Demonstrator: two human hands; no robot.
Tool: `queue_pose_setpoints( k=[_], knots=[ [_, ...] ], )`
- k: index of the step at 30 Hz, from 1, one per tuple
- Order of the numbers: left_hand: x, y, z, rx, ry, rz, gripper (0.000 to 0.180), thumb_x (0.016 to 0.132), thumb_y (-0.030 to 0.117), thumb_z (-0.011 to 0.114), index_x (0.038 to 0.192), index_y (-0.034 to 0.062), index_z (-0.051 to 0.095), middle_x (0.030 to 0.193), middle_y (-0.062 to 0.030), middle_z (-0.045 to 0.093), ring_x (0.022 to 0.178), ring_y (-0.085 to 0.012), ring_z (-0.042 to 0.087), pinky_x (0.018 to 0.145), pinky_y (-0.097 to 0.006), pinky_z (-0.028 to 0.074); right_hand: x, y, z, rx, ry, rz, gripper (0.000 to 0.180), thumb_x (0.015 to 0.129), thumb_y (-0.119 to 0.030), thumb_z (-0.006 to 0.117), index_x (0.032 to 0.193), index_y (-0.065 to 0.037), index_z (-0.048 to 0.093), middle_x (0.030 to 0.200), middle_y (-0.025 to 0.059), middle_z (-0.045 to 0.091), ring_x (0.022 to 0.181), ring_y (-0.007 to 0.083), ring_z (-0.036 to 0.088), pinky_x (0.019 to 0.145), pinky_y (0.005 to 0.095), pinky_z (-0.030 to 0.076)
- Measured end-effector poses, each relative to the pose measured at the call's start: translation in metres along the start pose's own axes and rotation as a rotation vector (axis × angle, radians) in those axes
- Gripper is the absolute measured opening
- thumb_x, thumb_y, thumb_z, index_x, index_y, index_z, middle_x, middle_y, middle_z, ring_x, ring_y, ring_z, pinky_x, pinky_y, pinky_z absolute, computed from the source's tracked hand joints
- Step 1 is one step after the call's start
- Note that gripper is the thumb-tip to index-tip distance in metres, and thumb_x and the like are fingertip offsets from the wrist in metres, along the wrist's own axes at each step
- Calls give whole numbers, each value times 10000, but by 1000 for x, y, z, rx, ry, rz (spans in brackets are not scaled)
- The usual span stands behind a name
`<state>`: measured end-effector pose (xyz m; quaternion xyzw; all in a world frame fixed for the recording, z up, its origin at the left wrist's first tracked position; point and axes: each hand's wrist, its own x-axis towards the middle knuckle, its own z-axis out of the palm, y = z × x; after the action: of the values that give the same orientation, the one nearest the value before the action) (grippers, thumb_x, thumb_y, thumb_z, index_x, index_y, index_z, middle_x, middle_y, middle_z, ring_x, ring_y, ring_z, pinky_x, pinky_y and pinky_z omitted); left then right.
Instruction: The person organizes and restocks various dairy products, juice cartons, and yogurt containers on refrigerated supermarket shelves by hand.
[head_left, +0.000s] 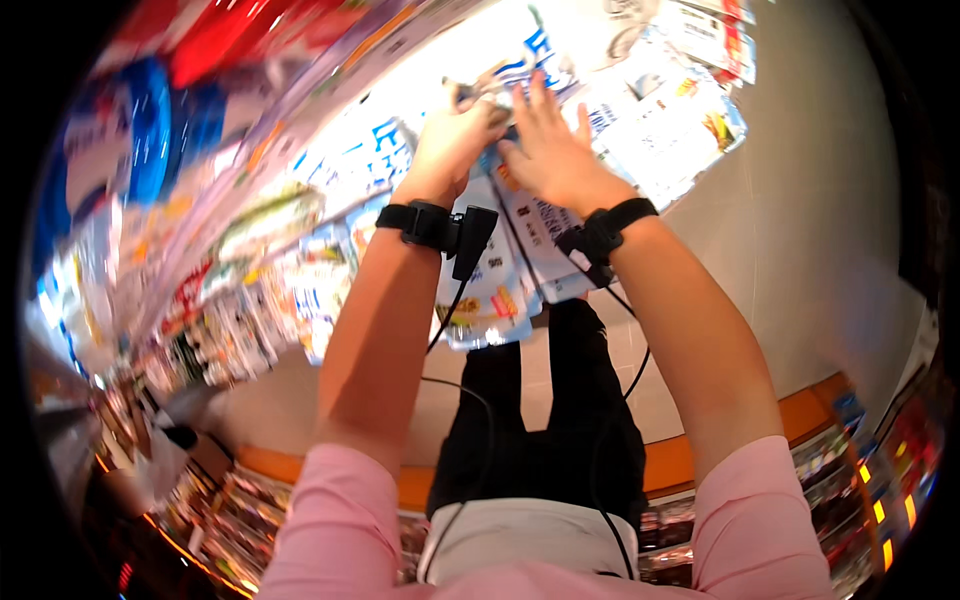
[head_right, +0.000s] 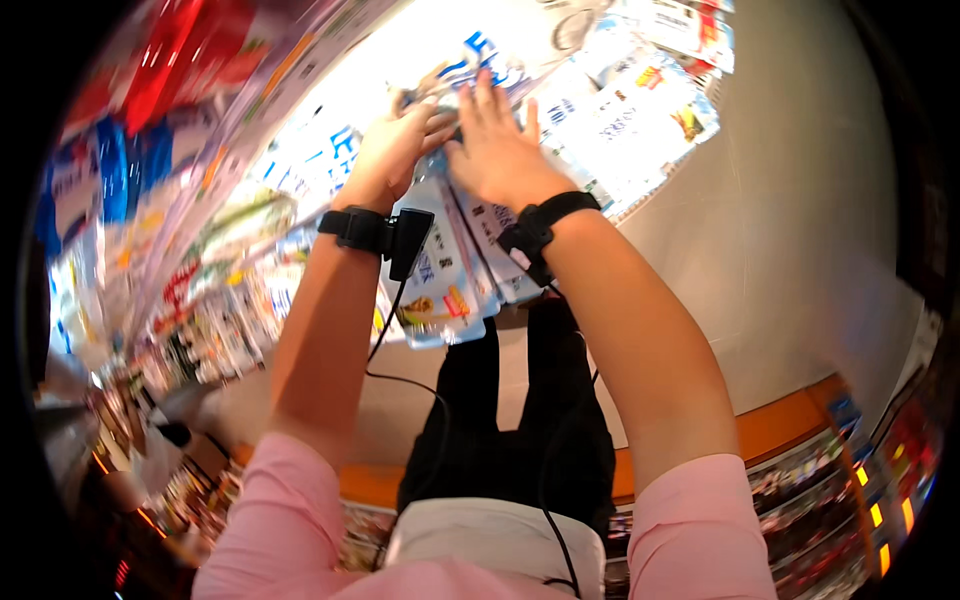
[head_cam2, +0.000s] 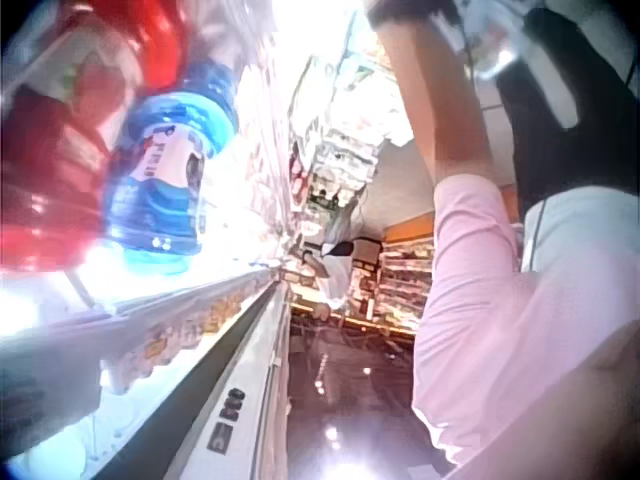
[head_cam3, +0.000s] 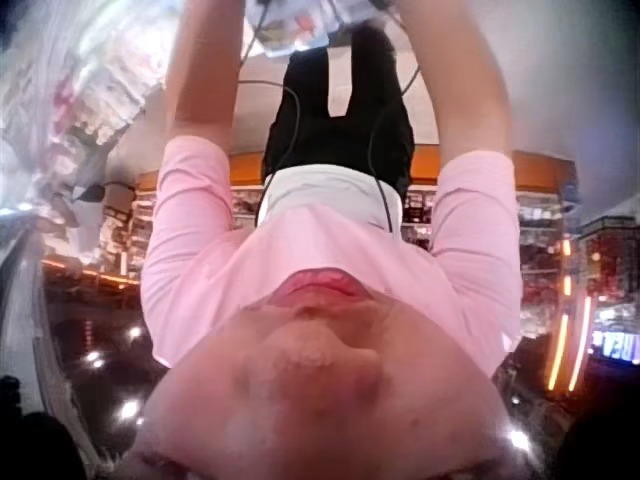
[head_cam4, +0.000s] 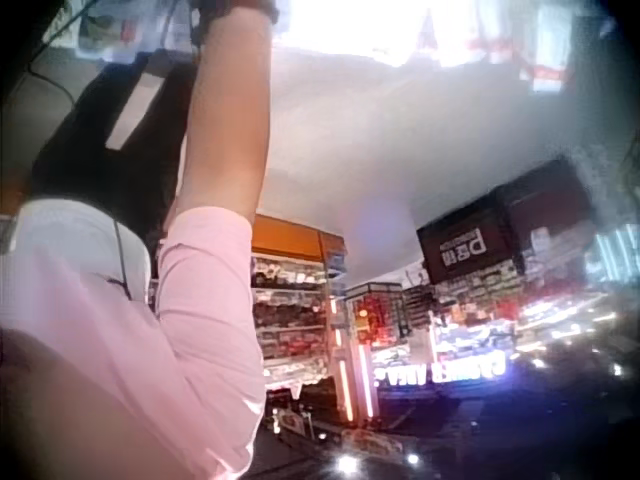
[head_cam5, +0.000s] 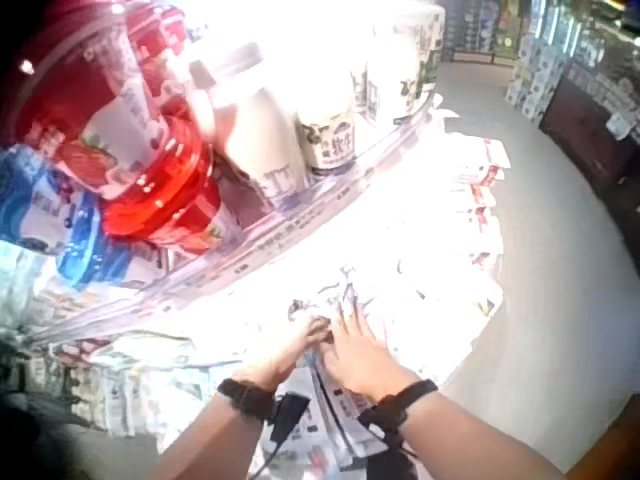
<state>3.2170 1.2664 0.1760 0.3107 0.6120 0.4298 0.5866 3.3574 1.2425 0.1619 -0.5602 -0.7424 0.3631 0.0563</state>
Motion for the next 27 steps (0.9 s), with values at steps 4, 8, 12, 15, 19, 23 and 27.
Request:
queue_pose_setpoints(
  k=[4, 8, 12, 15, 19, 23, 27],
  knots=[
    [-59, -2, -34, 389, -104, 152, 404, 972, 116, 601, 1345, -19, 524, 1218, -149, 660, 1022, -212, 672, 884, -300, 553, -33, -10, 11, -250, 87, -88, 780, 968, -385, 467, 1579, -13, 157, 1656, 225, 29, 1534, 379, 83, 1216, 563, 49],
    [-80, -16, -66, 531, -126, 155, 360, 968, 128, 600, 1287, -34, 558, 1283, -165, 632, 1147, -203, 613, 992, -347, 486, -34, -23, 42, -268, 52, -156, 789, 992, -440, 419, 1576, 8, 134, 1649, 249, 38, 1534, 386, 64, 1217, 548, 56],
    [-93, -8, -86, 467, -285, 256, 393, 1001, 128, 544, 1353, -47, 519, 1324, -170, 610, 1242, -234, 579, 1057, -344, 445, -18, -26, 60, -71, -92, -117, 795, 1014, -489, 345, 1579, 9, 93, 1656, 230, 2, 1541, 361, -46, 1216, 549, 30],
    [-166, 11, -125, 413, -260, 341, 329, 997, 68, 542, 1311, -31, 562, 1315, -131, 621, 1204, -200, 600, 1027, -332, 464, -40, -31, 48, 347, -220, -123, 716, 1027, -425, 329, 1577, -1, 151, 1651, 247, 28, 1542, 359, -27, 1219, 526, 49],
    [-255, -30, -246, 481, 214, 188, 311, 972, 37, 581, 1279, -10, 577, 1283, -123, 630, 1223, -213, 586, 1016, -354, 472, -101, -85, 49, 211, 246, -503, 420, 951, -167, 557, 1278, 97, 536, 1307, 268, 579, 1220, 380, 562, 1051, 419, 428],
    [-302, -87, -390, 655, 636, 72, 516, 907, 175, 713, 1335, -43, 523, 1267, -177, 623, 1213, -264, 591, 1013, -379, 470, -142, -203, 89, 618, -18, -263, 360, 913, -143, 604, 1195, 77, 566, 1163, 252, 614, 1046, 351, 617, 934, 385, 485],
    [-290, -96, -434, 481, 548, -173, 715, 885, 317, 747, 1444, -20, 453, 1320, -192, 581, 1232, -268, 551, 1032, -379, 435, -148, -273, 168, 815, -408, 56, 616, 912, -244, 645, 1380, 93, 429, 1250, 254, 571, 1064, 320, 619, 902, 396, 504]
  ],
)
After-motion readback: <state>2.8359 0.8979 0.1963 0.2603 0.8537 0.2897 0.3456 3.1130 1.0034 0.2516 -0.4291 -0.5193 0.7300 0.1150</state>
